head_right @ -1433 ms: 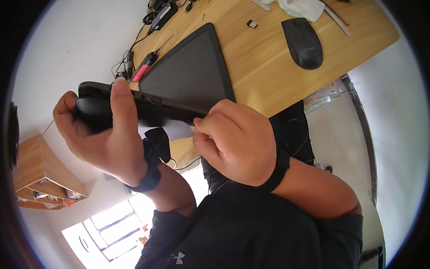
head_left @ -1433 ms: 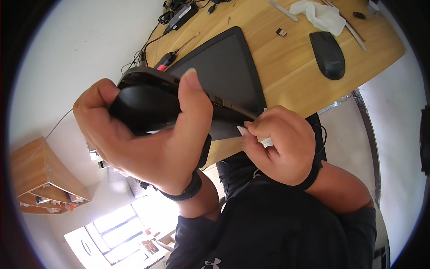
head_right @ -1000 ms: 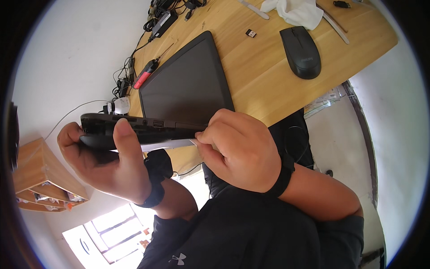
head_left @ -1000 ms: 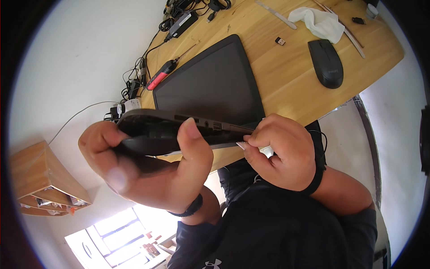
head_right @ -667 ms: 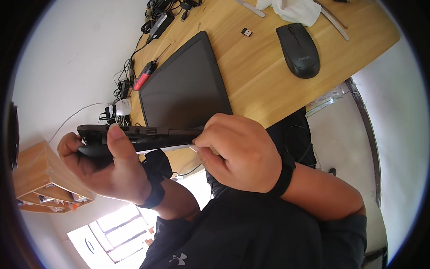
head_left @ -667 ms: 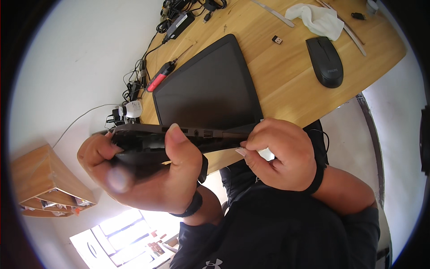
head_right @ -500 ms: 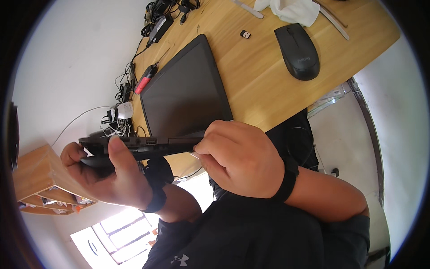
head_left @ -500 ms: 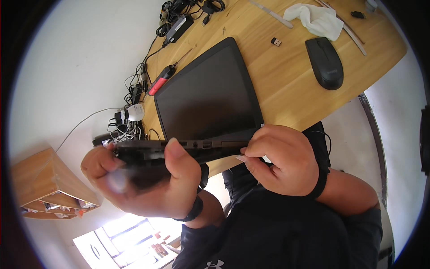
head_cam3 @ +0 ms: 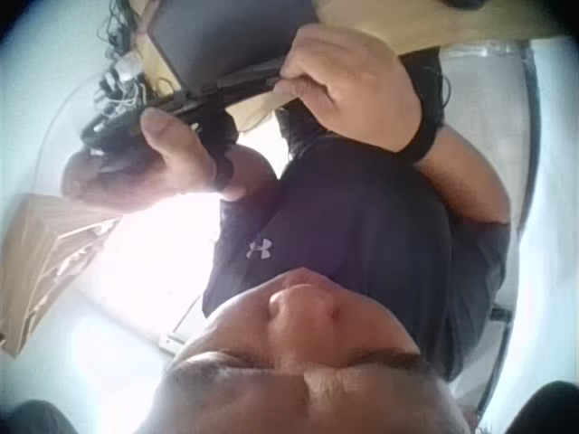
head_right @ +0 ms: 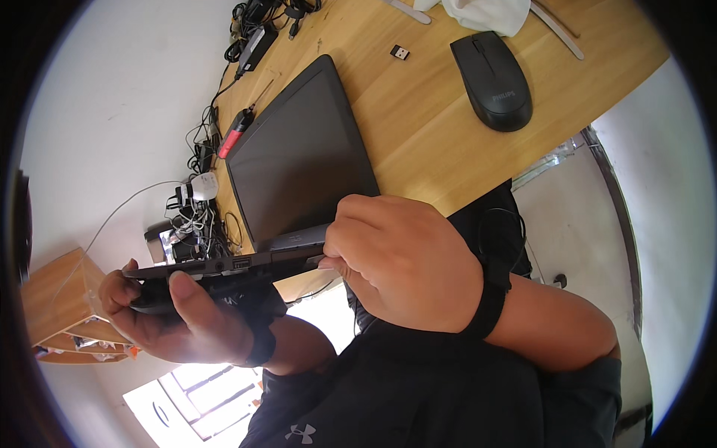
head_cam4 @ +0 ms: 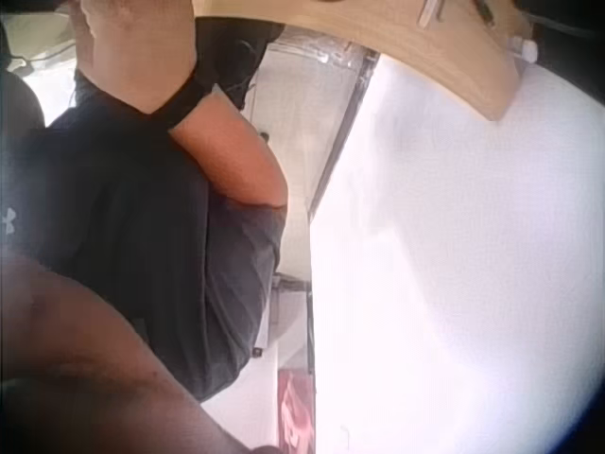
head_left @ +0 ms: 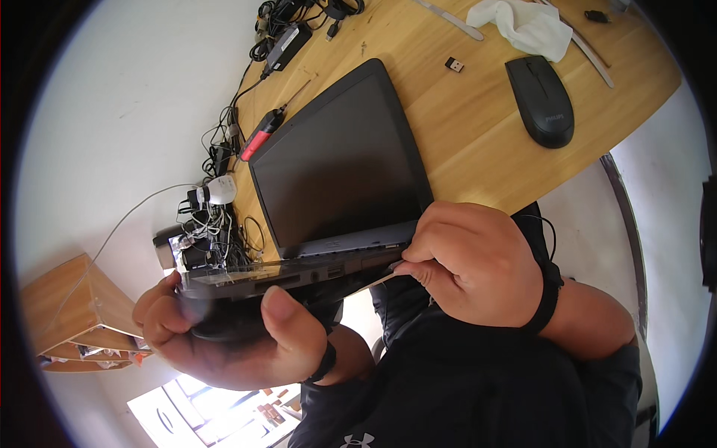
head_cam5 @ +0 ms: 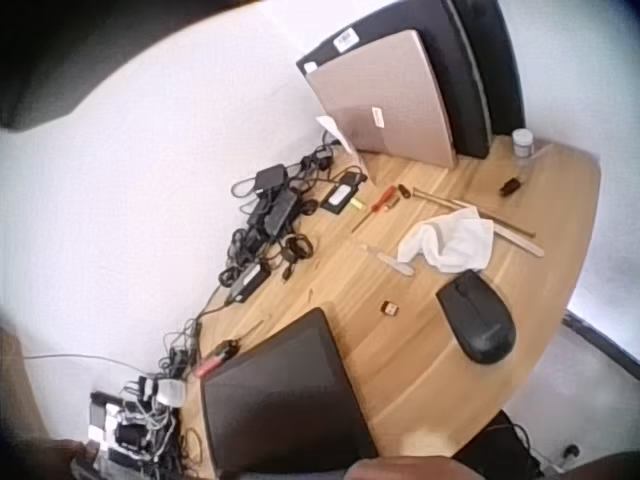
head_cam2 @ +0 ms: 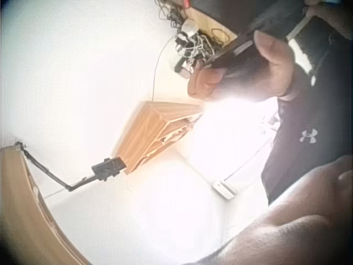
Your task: The recorder is repairing a laptop, including removing screws, prying the casing, and inspecting internal parts.
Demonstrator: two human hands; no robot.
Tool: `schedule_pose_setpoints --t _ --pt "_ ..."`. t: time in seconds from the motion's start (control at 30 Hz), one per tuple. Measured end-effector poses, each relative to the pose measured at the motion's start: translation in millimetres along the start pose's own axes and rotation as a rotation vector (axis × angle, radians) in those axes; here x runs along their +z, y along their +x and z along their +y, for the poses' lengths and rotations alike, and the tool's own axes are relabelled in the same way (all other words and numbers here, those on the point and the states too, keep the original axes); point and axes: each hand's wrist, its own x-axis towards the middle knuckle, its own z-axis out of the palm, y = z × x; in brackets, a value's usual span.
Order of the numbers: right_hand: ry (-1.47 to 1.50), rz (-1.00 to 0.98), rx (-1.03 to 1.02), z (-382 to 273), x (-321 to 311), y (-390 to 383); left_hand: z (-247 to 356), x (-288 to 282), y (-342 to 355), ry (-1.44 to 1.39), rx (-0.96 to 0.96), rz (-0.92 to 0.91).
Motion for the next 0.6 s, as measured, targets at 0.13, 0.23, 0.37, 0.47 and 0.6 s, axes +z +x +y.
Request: schedule_pose_setpoints --t 0.13,0.23,0.37,0.47,0.6 --pt "0.006 0.025 -0.009 0 3 2 2 -6 -2 -0.026 0.034 -0.044" --pt "0.003 0.028 -0.013 0 3 -2 2 -8 -2 0.015 0.062 -0.048" --pt "-0.008 0.004 -0.002 1 -1 -13 3 -9 -4 0.044 0.051 -0.038" --pt "-0.039 -0.019 0.031 3 -3 -24 3 -8 -5 0.074 0.029 -0.015" --pt "-0.070 0.007 0.121 5 0 -39 0 -7 -5 0.066 0.073 0.000"
